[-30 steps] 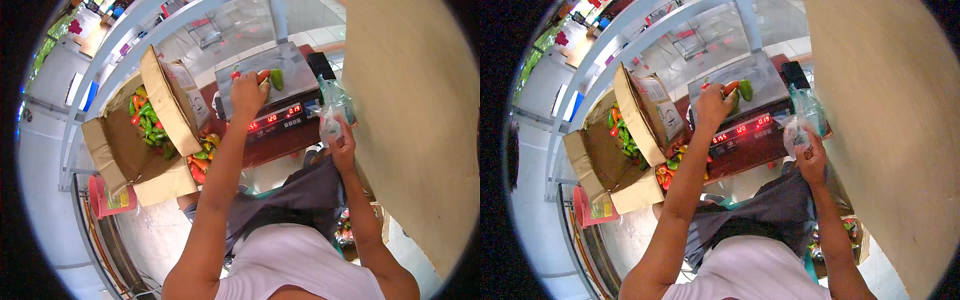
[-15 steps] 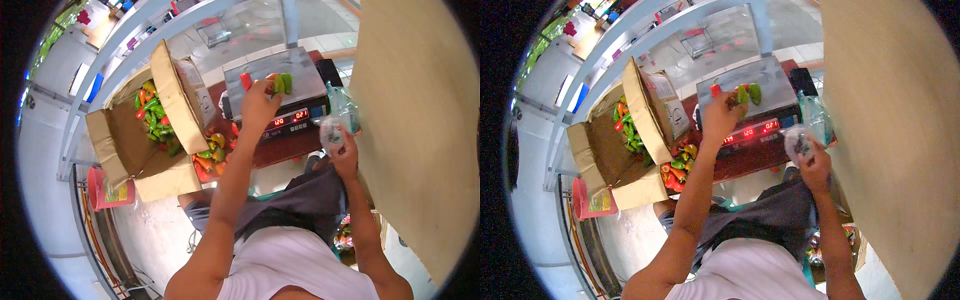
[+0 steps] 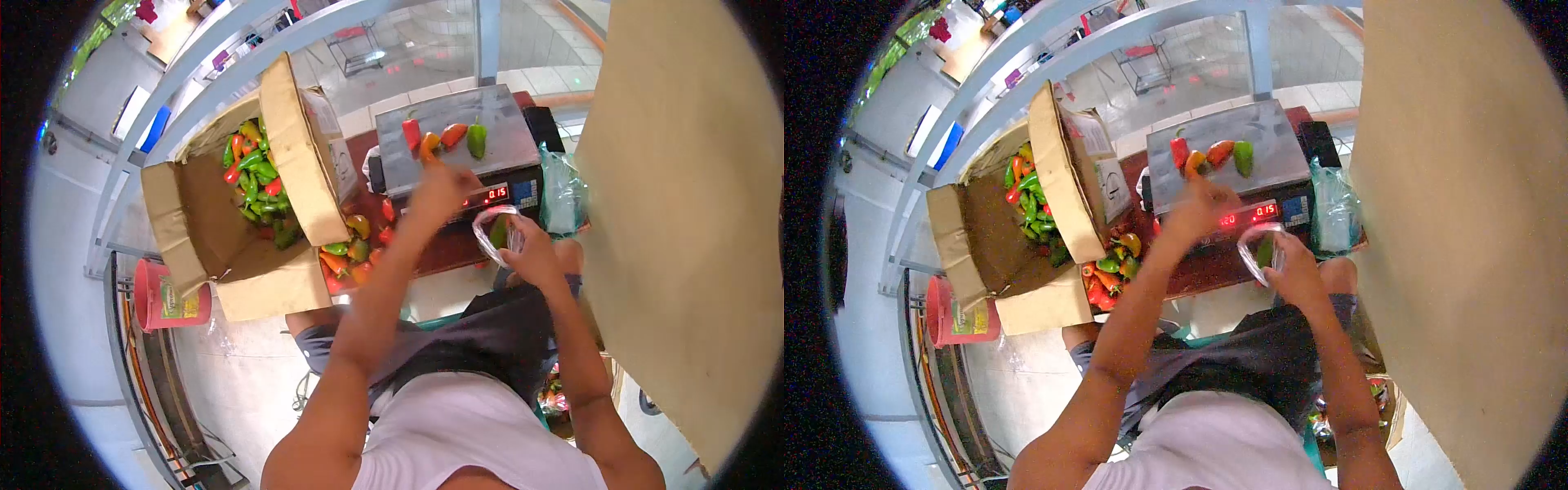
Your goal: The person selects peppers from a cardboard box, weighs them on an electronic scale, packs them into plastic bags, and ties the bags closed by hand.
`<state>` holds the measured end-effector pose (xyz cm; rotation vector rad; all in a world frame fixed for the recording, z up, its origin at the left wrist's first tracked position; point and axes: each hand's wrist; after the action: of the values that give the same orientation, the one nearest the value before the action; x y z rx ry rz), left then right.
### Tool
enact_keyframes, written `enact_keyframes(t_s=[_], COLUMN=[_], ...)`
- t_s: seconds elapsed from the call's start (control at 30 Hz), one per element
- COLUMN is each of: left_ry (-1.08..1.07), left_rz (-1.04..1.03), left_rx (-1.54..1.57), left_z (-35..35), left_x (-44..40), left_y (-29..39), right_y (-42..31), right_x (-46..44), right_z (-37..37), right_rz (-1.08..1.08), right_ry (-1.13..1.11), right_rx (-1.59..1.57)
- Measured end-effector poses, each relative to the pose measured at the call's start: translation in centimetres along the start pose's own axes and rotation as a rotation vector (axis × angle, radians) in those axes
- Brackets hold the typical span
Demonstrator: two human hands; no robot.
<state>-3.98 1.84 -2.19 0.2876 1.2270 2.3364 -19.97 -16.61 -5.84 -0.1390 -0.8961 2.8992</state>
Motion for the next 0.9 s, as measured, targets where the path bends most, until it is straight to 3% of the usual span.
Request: enact_keyframes(t_s=[0.03,0.1,0.2,0.3,0.33,0.4,0.43,0.5,0.63,0.67,0.7,0.77,0.9], left_ry=[0.150,0.308,0.095,0.095,0.092,0.079,0.184,0.403,0.496,0.359,0.360,0.246,-0.081], left_rz=[0.170,0.053,0.165,0.253,0.253,0.261,0.223,0.137,-0.332,-0.365,-0.432,-0.361,-0.376], left_rx=[-0.126,-0.281,-0.487,-0.526,-0.429,-0.228,-0.101,0.152,0.765,0.967,0.748,0.700,0.434], left_z=[2.2,5.0,4.9,4.4,5.1,6.5,6.4,6.3,-0.9,-3.3,-4.7,-4.3,-2.8], left_x=[-3.0,-6.1,-10.3,-11.3,-10.7,-8.5,-7.2,-4.1,1.8,3.3,4.2,5.4,4.9], left_y=[0.0,-2.8,-6.1,-8.3,-7.7,-6.2,-5.1,-2.7,1.5,1.1,0.4,0.8,-0.6], right_y=[0.9,1.0,-0.7,-0.7,-0.6,-0.7,-0.7,-0.6,-3.2,-3.4,-3.3,-3.2,-1.8], right_x=[0.0,-0.3,-1.4,-1.7,-1.7,-2.2,-2.5,-3.2,-4.9,-5.3,-5.6,-5.5,-4.6], right_z=[-0.9,-1.1,0.6,1.3,1.4,2.0,2.4,2.2,3.7,4.3,4.9,5.6,4.8], right_rz=[0.020,0.019,0.005,0.065,0.098,-0.132,-0.245,-0.232,-0.218,-0.203,-0.189,-0.208,-0.244], right_ry=[0.013,-0.016,-0.065,-0.035,-0.010,-0.266,-0.392,-0.398,-0.391,-0.379,-0.368,-0.307,-0.210], right_rx=[-0.015,-0.065,-0.151,-0.165,-0.155,-0.305,-0.376,-0.527,-0.719,-0.772,-0.825,-0.926,-0.684])
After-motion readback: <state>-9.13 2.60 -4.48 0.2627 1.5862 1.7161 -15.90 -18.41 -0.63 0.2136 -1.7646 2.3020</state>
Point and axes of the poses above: each hand's wrist, its own x-axis away from the middle knuckle, its own z-axis out of the back of the hand, y = z × x, and after that the axes turned 13 degrees about x, right-handed
